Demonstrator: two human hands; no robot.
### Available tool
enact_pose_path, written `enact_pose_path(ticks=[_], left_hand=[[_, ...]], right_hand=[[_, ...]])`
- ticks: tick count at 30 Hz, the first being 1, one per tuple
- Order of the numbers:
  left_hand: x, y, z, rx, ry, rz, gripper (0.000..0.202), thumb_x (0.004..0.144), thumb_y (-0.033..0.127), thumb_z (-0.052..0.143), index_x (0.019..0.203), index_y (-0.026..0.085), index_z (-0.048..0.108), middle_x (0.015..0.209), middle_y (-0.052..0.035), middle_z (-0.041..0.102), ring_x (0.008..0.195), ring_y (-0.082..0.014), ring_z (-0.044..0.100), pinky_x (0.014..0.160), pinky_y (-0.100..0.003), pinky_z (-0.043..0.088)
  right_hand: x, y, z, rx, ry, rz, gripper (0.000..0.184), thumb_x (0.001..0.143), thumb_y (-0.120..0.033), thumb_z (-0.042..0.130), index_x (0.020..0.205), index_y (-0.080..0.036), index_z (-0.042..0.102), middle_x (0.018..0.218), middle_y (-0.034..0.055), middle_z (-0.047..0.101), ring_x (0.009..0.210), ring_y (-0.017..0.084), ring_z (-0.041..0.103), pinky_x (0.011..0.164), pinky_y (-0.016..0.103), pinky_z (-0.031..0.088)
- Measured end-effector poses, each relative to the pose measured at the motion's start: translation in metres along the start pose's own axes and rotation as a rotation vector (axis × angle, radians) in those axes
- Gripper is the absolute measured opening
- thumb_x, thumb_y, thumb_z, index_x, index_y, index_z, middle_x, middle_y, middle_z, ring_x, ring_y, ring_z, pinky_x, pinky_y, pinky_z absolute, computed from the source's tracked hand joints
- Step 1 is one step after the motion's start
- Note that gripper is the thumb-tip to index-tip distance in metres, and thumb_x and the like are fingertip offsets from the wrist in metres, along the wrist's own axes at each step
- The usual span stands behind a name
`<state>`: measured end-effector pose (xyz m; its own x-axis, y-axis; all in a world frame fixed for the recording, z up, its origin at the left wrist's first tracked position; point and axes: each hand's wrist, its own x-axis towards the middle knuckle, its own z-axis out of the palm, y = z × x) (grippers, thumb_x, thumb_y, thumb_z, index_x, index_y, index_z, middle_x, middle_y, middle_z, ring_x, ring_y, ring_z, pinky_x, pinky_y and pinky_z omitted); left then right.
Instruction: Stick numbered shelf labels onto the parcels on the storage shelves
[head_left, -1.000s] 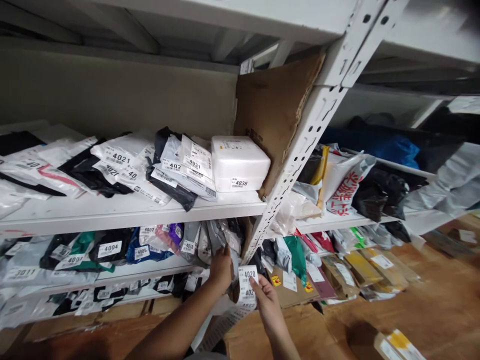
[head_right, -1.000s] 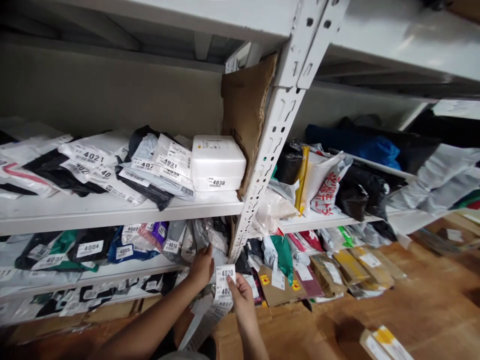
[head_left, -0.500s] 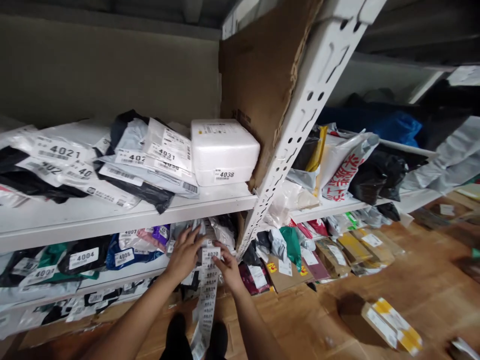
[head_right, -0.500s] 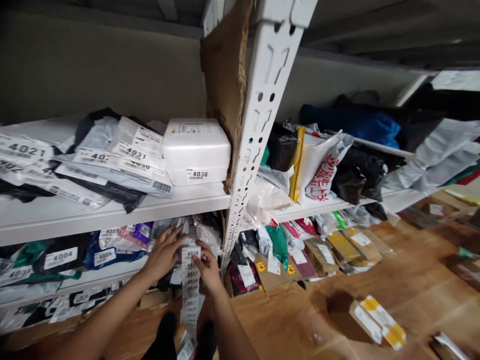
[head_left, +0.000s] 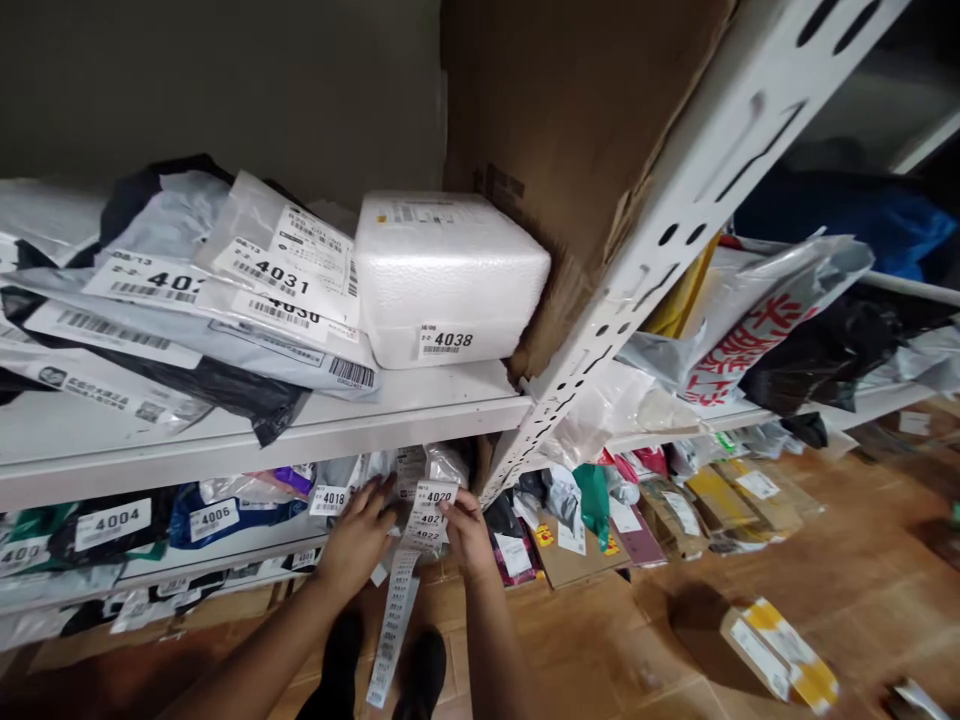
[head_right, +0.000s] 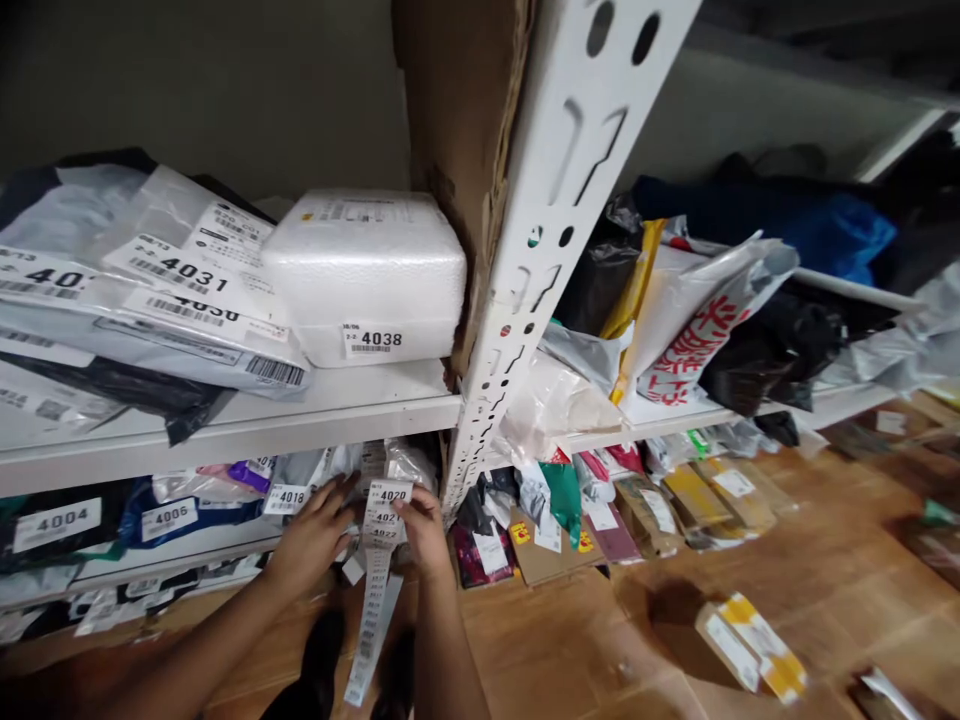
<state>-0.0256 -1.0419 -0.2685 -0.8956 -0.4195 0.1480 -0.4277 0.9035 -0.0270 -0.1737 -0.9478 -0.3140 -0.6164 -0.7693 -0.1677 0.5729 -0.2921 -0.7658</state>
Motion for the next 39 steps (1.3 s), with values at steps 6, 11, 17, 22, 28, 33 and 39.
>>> enact_pose_path(ticks=[6, 11, 17, 22, 28, 33, 39], left_hand=[[-0.001, 0.000, 0.002, -0.059, 0.034, -0.009, 0.027, 0.072, 0.008, 0.066, 0.096, 0.019, 0.069, 0.139, -0.0112, 0.052, 0.128, -0.0344, 0.045, 0.104, -0.049, 0.043], [-0.002, 0.000, 0.004, -0.092, 0.042, -0.020, 0.023, 0.076, 0.013, 0.063, 0.097, 0.020, 0.069, 0.141, -0.0107, 0.050, 0.130, -0.0334, 0.043, 0.105, -0.048, 0.041], [-0.004, -0.002, -0.004, -0.175, -0.008, 0.006, 0.040, 0.074, 0.021, 0.061, 0.114, 0.021, 0.063, 0.145, -0.0122, 0.044, 0.135, -0.0348, 0.034, 0.109, -0.053, 0.033], [0.006, -0.011, -0.019, -0.298, -0.083, -0.059, 0.038, 0.079, 0.012, 0.045, 0.108, 0.023, 0.066, 0.136, -0.0062, 0.055, 0.130, -0.0289, 0.042, 0.110, -0.057, 0.028], [0.022, -0.016, -0.044, -0.589, -0.058, -0.165, 0.029, 0.089, 0.030, 0.045, 0.098, 0.022, 0.070, 0.098, -0.0042, 0.072, 0.097, -0.0214, 0.061, 0.091, -0.038, 0.046], [0.025, -0.021, -0.044, -0.748, -0.194, -0.226, 0.018, 0.083, 0.032, 0.057, 0.090, 0.021, 0.070, 0.085, -0.0003, 0.074, 0.080, -0.0151, 0.067, 0.075, -0.024, 0.049], [0.025, -0.030, -0.034, -0.564, -0.148, -0.176, 0.008, 0.080, 0.024, 0.062, 0.082, 0.021, 0.069, 0.085, -0.0022, 0.072, 0.086, -0.0193, 0.063, 0.082, -0.032, 0.044]], right_hand=[[0.001, -0.006, -0.002, 0.037, 0.035, 0.032, 0.019, 0.052, -0.027, 0.083, 0.068, -0.025, 0.072, 0.074, -0.0024, 0.071, 0.074, 0.017, 0.063, 0.079, 0.033, 0.047], [0.000, 0.000, -0.004, 0.036, 0.058, 0.029, 0.022, 0.050, -0.026, 0.084, 0.068, -0.026, 0.071, 0.073, -0.0043, 0.072, 0.074, 0.016, 0.063, 0.080, 0.032, 0.047], [-0.003, -0.001, -0.009, -0.059, -0.003, 0.063, 0.019, 0.058, -0.032, 0.083, 0.072, -0.024, 0.073, 0.073, -0.0012, 0.072, 0.071, 0.017, 0.063, 0.073, 0.032, 0.048], [-0.018, -0.009, -0.004, -0.174, -0.062, 0.097, 0.019, 0.062, -0.037, 0.080, 0.071, -0.021, 0.075, 0.071, 0.0015, 0.072, 0.068, 0.018, 0.061, 0.069, 0.031, 0.047], [-0.039, -0.011, 0.019, -0.210, -0.087, 0.184, 0.023, 0.068, -0.042, 0.074, 0.073, -0.020, 0.075, 0.061, -0.0008, 0.067, 0.055, 0.013, 0.054, 0.060, 0.027, 0.043], [-0.044, 0.000, 0.034, -0.193, -0.073, 0.208, 0.027, 0.067, -0.046, 0.073, 0.072, -0.019, 0.073, 0.059, -0.0012, 0.063, 0.054, 0.013, 0.052, 0.059, 0.027, 0.043], [-0.036, 0.035, 0.048, -0.217, 0.088, 0.125, 0.043, 0.062, -0.059, 0.071, 0.073, -0.018, 0.065, 0.053, -0.0037, 0.053, 0.046, 0.009, 0.038, 0.048, 0.024, 0.032]])
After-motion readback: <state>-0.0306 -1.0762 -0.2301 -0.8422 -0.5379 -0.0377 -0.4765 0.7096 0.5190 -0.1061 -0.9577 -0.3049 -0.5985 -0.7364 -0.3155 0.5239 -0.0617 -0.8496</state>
